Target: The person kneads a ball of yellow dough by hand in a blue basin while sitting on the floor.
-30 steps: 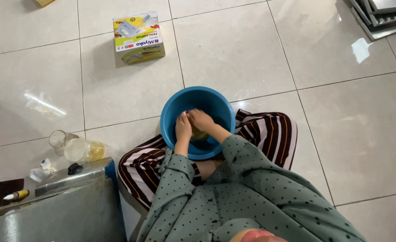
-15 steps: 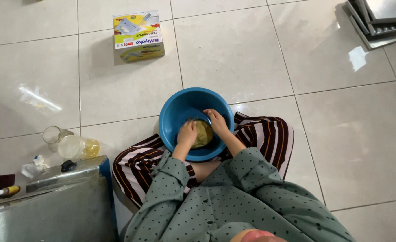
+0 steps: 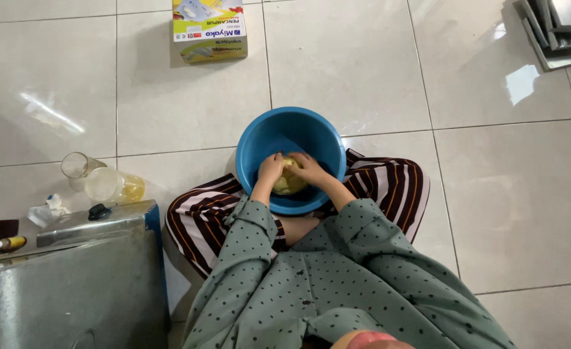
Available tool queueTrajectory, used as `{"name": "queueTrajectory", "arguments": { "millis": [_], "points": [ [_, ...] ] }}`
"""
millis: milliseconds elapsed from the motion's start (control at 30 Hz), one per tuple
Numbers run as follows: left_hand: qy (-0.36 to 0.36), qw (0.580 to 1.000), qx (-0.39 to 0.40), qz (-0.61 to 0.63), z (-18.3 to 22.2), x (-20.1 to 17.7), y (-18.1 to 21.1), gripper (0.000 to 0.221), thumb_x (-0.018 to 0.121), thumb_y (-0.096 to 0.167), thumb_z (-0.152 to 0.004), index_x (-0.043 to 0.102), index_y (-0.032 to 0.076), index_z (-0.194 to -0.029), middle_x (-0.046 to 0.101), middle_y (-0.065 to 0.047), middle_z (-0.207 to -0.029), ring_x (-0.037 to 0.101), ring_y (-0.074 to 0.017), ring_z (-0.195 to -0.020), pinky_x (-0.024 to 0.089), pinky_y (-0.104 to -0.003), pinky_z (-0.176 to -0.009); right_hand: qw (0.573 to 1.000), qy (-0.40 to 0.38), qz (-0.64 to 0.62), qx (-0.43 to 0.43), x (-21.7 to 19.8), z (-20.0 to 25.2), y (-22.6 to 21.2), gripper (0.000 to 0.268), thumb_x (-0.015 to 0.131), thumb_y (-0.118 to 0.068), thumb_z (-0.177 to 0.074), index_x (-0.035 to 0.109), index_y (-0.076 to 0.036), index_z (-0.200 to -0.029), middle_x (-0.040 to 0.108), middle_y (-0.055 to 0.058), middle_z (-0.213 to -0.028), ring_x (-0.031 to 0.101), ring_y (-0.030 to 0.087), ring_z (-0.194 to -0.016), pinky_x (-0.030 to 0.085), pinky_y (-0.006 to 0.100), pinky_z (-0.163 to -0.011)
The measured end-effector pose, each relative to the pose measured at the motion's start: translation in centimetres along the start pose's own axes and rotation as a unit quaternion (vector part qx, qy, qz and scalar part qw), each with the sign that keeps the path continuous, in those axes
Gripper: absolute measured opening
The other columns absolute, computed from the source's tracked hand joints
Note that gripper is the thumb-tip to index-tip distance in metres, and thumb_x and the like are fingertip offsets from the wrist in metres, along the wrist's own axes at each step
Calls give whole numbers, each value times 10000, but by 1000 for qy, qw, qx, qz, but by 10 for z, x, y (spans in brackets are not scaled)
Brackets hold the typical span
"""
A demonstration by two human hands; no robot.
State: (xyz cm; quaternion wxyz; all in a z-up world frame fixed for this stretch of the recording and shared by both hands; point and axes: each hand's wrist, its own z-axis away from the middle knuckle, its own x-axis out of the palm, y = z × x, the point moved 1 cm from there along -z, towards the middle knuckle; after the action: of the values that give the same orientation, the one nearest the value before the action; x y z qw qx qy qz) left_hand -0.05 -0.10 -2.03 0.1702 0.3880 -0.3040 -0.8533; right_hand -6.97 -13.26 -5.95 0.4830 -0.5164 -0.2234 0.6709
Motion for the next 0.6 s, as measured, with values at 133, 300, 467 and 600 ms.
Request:
{"name": "queueTrajectory", "arguments": {
  "millis": [133,300,467,600],
  "points": [
    [4,998,-8,68,-21,9,-39,438,274,364,-987,595,80,-897,573,-122,-885,541,-323,-894,402,-454,-810,979,-84,174,-65,21,-14,8,860,625,-656,-663,322,-335,-1402,344,164,-1423,316,390,-1345,224,477,-1140],
    [32,992,-22,119,-12,8,-34,489,315,358,-991,645,51,-801,642,-169,-796,603,-359,-867,460,-475,-773,965,-97,226,-90,30,-30,5,1029,665,-793,-528,308,-356,-1387,403,197,-1366,387,387,-1306,247,455,-1126],
    [91,994,2,56,-19,22,-39,526,222,330,-1016,437,-30,-1333,407,-241,-1407,279,-389,-1358,180,-456,-1152,977,-27,186,-101,37,-40,21,828,764,-697,-481,512,-364,-1196,517,148,-1176,574,344,-1099,479,404,-952],
    [21,990,-55,130,6,-2,-17,594,90,352,-1027,357,-49,-1375,415,-300,-1364,366,-393,-1310,256,-498,-1109,979,36,158,-119,42,-27,36,740,788,-679,-481,566,-338,-1099,542,107,-1105,604,309,-1034,510,375,-889]
  ]
}}
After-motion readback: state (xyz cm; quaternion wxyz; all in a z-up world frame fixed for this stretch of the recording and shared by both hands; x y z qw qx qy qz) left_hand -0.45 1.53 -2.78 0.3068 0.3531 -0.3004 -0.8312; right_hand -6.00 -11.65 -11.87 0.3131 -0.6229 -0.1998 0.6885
